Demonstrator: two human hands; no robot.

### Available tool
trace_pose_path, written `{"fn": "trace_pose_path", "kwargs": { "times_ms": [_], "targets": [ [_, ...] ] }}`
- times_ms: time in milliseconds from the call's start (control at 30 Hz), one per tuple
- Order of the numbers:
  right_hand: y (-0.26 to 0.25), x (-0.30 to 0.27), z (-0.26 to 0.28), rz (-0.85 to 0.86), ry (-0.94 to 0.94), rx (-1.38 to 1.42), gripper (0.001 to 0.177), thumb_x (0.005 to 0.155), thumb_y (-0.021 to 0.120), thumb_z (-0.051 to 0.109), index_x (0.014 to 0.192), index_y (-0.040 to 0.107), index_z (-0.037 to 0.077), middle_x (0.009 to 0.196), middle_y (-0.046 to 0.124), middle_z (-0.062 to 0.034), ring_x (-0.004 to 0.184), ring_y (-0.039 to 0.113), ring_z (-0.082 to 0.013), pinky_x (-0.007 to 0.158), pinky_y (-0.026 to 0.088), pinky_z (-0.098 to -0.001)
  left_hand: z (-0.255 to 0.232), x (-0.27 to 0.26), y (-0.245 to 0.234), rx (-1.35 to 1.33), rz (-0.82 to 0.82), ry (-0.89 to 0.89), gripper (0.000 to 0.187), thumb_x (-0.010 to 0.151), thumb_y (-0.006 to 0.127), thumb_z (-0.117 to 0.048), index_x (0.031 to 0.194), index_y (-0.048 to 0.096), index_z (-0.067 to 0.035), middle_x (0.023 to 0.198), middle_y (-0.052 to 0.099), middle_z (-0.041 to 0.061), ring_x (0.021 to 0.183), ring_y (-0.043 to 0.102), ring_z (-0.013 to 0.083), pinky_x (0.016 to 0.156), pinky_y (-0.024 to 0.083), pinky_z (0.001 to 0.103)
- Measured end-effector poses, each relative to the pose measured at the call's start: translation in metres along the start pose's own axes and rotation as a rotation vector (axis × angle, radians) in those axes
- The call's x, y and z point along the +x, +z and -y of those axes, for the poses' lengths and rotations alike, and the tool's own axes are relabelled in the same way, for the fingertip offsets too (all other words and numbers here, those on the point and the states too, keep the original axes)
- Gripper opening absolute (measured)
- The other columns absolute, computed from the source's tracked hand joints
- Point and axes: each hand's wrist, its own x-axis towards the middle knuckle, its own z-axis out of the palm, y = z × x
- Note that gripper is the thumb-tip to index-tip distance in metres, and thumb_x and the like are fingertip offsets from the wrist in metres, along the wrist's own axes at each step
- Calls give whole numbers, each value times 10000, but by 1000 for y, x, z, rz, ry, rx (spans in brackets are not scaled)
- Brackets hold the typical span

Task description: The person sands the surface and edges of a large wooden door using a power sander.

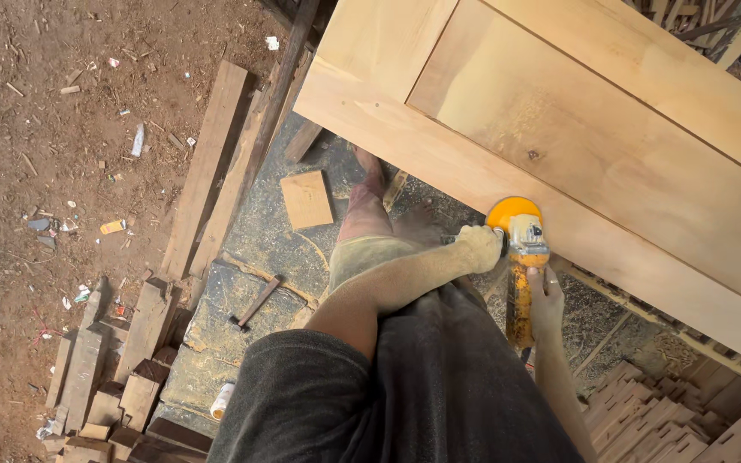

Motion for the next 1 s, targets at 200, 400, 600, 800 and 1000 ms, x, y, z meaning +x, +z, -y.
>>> {"fn": "trace_pose_path", "kwargs": {
  "times_ms": [200,400,600,800,1000],
  "targets": [
    [6,0,20,-49,-117,83,546,1027,552,303,1508,493,52,1327,607,-137,1141,616,-205,961,508,-365,2,1,-48,33,-109,131,414,855,593,-204,1225,587,-19,1184,699,169,1103,694,322,913,549,463],
    [111,67,103,69,-485,-232,664,1015,665,376,1558,441,68,1470,579,-241,1347,574,-356,1094,456,-436,128,-23,-127,-32,-282,-85,397,846,638,-217,1175,583,-3,1149,681,208,1083,671,375,941,513,479],
    [243,114,220,314,-523,-308,715,954,652,490,1556,426,179,1306,669,-239,1190,665,-408,958,548,-456,261,-45,-206,-1,-446,-383,327,889,558,-160,1163,583,17,1148,677,220,1084,662,382,945,502,495],
    [301,202,319,272,-325,-432,803,946,528,652,1623,325,271,1291,669,-233,1178,649,-441,1020,505,-480,331,33,-317,179,-505,-317,355,902,539,-166,1222,575,-16,1172,665,178,1115,637,364,928,473,506],
    [323,294,395,192,-446,-269,805,983,503,689,1620,308,236,1533,531,-189,1407,520,-363,1162,400,-432,346,134,-425,292,-596,-372,358,947,523,-193,1282,556,-72,1195,615,118,1157,584,313,961,408,507]
  ]
}}
